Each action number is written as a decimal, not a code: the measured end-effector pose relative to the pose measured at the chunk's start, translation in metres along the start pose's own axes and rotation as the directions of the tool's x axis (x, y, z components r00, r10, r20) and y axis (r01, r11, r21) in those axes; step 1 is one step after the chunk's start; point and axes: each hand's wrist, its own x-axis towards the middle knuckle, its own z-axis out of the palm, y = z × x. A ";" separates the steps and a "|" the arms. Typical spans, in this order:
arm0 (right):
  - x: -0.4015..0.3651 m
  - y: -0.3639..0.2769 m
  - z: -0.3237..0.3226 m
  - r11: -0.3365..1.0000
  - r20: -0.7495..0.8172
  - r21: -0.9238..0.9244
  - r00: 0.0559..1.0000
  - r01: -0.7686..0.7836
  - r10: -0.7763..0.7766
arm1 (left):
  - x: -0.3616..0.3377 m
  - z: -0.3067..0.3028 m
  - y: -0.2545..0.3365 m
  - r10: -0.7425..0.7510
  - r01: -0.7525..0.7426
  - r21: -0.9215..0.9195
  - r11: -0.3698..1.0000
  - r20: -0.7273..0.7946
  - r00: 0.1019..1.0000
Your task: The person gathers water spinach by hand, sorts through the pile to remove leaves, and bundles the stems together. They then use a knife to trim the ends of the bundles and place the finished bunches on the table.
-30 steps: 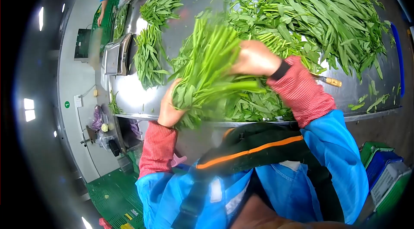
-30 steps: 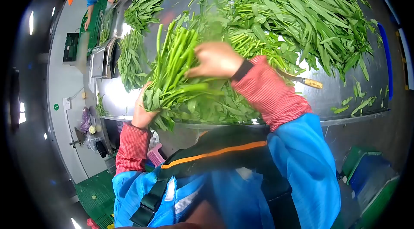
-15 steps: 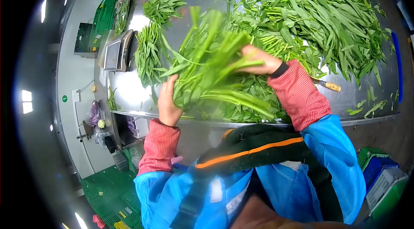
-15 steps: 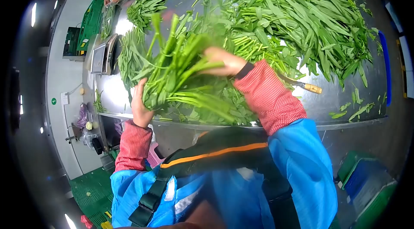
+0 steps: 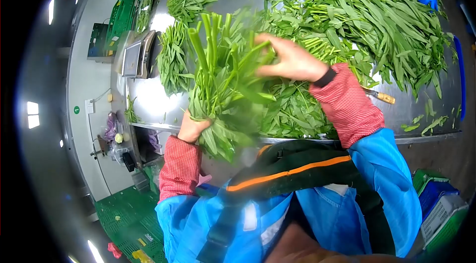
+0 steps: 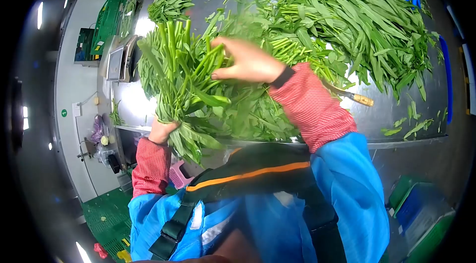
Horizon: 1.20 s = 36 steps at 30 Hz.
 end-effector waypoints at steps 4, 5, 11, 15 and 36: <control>0.007 0.001 -0.028 0.924 -0.124 0.282 0.945 -0.259 0.303 | -0.008 -0.004 -0.002 -0.045 0.046 -0.041 0.998 0.021 0.999; 0.009 0.000 -0.046 0.866 -0.262 0.392 0.865 -0.311 0.429 | -0.009 -0.008 -0.008 -0.035 0.036 -0.034 0.999 0.021 0.999; -0.016 -0.020 -0.029 0.967 -0.018 0.129 0.975 -0.219 0.223 | -0.025 -0.003 -0.011 -0.175 0.166 -0.347 0.923 0.005 0.985; -0.017 -0.027 0.031 0.870 0.003 -0.467 0.983 -0.159 0.181 | -0.026 -0.003 -0.018 -0.268 0.296 -0.495 0.817 0.129 0.955; 0.030 0.045 0.014 0.946 -0.279 -0.293 0.959 -0.138 0.053 | -0.061 -0.006 -0.052 0.008 0.393 -0.742 0.543 0.472 0.881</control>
